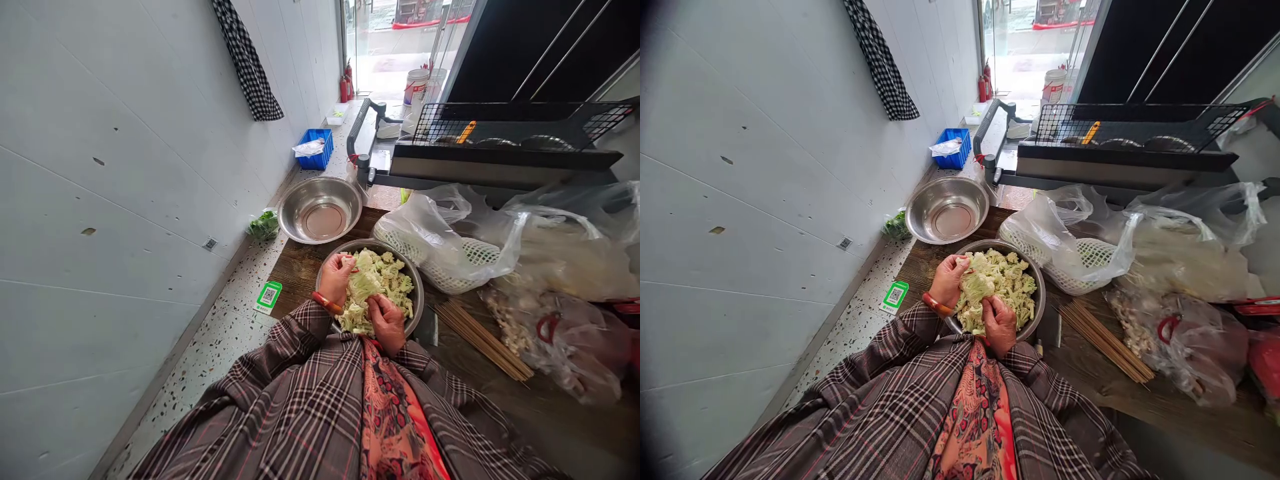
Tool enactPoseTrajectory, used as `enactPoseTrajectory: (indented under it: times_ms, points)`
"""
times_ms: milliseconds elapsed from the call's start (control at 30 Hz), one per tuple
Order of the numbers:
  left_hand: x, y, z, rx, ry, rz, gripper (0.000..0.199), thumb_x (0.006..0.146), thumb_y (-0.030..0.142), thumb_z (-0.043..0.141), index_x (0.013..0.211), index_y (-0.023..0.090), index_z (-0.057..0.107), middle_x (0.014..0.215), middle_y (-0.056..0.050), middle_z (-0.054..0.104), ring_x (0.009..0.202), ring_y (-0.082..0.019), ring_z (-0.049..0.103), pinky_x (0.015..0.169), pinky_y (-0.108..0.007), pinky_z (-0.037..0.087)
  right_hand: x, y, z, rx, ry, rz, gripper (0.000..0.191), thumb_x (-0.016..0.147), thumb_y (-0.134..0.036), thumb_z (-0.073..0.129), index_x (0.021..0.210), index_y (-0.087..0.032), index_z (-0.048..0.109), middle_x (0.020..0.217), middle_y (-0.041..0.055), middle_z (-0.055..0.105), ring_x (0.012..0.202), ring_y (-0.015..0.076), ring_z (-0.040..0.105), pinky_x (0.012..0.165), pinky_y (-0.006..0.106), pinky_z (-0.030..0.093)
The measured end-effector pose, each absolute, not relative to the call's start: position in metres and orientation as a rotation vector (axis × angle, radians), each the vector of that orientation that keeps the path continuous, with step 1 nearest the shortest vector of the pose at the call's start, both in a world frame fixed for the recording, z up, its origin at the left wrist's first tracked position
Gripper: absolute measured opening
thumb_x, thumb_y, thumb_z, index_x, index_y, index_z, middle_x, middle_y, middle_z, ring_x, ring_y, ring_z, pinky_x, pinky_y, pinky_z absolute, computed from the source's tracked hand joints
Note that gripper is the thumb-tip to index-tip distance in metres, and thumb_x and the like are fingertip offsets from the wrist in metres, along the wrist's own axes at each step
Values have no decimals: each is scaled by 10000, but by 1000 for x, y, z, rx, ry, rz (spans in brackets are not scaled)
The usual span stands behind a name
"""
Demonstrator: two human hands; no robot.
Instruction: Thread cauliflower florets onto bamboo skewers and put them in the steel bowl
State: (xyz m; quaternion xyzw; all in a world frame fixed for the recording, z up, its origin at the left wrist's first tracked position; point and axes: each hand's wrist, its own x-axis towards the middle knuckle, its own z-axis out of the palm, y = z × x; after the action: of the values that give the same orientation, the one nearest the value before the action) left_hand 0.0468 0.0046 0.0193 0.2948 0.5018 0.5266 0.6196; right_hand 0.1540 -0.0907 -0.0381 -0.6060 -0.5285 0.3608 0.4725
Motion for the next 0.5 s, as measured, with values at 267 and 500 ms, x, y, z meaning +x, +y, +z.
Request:
enactPoseTrajectory:
  times_ms: [267, 500]
  points:
    - [49, -5, 10, 777, 1158, 1159, 296, 599, 330, 741, 754, 150, 565, 699, 30, 559, 639, -82, 493, 643, -228, 407, 156, -95, -32, -1488, -1300, 846, 317, 902, -364, 428, 661, -190, 537, 557, -27, 486, 537, 111, 462, 573, 241, 360]
    - [41, 5, 21, 711, 1064, 1074, 288, 583, 289, 756, 750, 150, 567, 715, 21, 571, 638, -89, 511, 642, -238, 411, 157, -86, -35, -1439, -1247, 1023, 329, 888, -416, 446, 673, -190, 550, 561, -22, 499, 522, 110, 448, 536, 234, 362]
